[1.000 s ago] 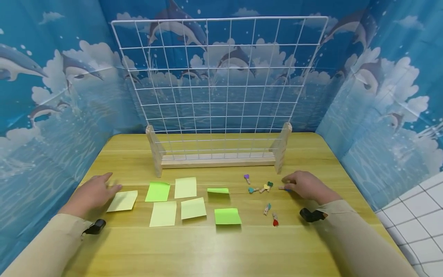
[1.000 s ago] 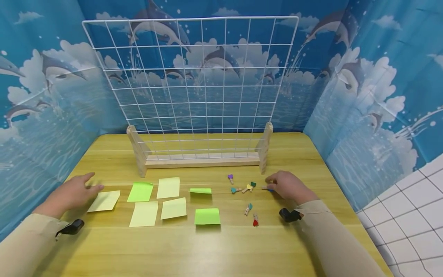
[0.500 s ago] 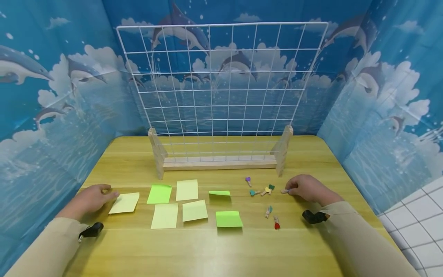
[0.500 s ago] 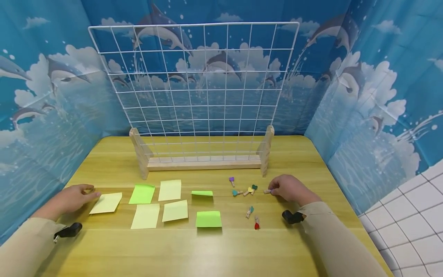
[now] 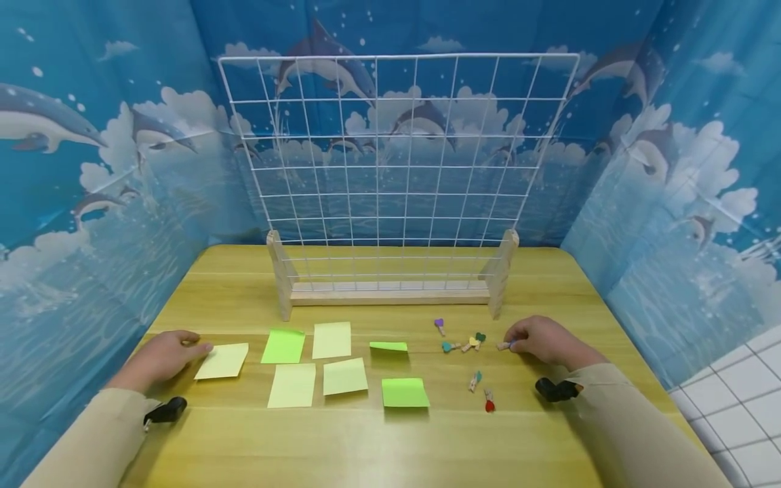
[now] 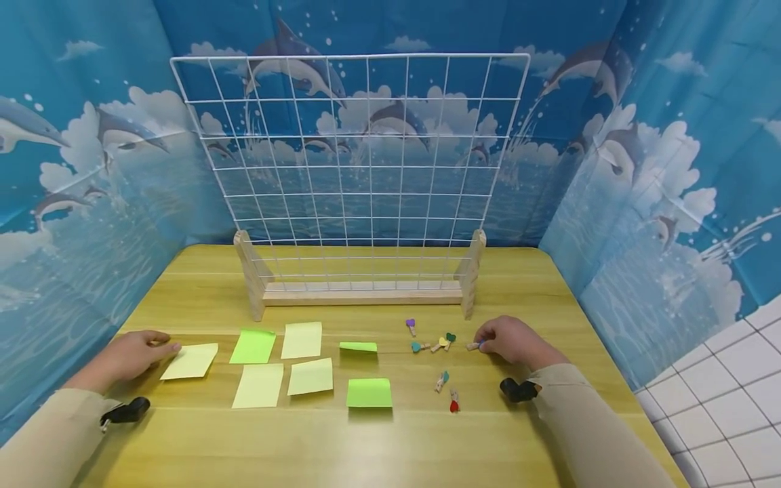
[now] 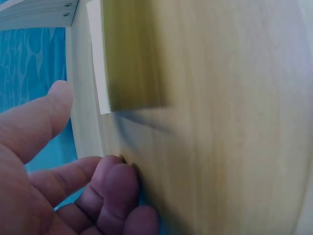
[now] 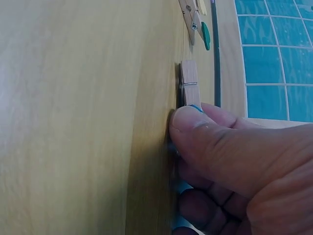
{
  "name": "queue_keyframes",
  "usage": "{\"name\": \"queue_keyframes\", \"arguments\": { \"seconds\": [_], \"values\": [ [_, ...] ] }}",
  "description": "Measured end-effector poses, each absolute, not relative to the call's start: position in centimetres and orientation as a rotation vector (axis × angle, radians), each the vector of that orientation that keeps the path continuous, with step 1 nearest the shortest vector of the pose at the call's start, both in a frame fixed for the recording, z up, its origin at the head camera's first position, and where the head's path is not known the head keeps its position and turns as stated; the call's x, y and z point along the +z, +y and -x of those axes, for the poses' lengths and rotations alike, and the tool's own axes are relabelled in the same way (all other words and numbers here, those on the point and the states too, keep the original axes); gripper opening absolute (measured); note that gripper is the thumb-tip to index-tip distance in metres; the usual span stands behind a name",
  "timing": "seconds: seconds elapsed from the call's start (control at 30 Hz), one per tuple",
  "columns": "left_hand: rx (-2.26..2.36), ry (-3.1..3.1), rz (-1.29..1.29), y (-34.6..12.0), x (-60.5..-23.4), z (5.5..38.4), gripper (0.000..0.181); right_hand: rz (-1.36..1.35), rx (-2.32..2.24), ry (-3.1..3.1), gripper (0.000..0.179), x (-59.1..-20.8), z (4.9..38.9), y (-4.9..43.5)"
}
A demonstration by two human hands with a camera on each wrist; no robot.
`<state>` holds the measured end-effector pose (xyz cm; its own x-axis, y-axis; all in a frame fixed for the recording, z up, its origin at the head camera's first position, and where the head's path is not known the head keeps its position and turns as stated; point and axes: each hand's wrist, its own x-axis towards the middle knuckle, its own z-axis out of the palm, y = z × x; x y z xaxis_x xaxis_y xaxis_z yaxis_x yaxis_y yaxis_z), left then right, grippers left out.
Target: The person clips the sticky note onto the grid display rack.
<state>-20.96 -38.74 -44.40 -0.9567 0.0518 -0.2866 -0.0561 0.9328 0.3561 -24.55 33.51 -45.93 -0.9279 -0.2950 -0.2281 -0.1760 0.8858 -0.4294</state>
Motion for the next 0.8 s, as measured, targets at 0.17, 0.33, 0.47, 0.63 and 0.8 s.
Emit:
{"name": "queue_keyframes", "arguments": {
  "seconds": [0.17, 0.33, 0.47, 0.63, 0.8],
  "values": [
    [0.572, 2.803, 0.004, -38.4, -44.4, 21.0, 0.082, 0.364, -0.609, 2.759, 0.008, -46.1, 24.4, 33.6],
    [0.588, 2.821, 0.015, -38.0, -44.7, 21.2, 0.078, 0.346, -0.610, 2.753, 0.008, -46.2, 24.5, 33.7],
    [0.602, 2.823, 0.025, -37.8, -44.9, 21.2, 0.077, 0.325, -0.619, 2.743, 0.009, -46.1, 24.6, 33.7],
    [0.624, 2.814, 0.014, -37.4, -44.8, 21.1, 0.076, 0.333, -0.623, 2.738, 0.008, -46.2, 24.7, 33.8],
    [0.624, 2.816, -0.008, -37.2, -44.8, 20.9, 0.075, 0.289, -0.647, 2.722, 0.008, -46.3, 24.7, 33.7]
  ]
}}
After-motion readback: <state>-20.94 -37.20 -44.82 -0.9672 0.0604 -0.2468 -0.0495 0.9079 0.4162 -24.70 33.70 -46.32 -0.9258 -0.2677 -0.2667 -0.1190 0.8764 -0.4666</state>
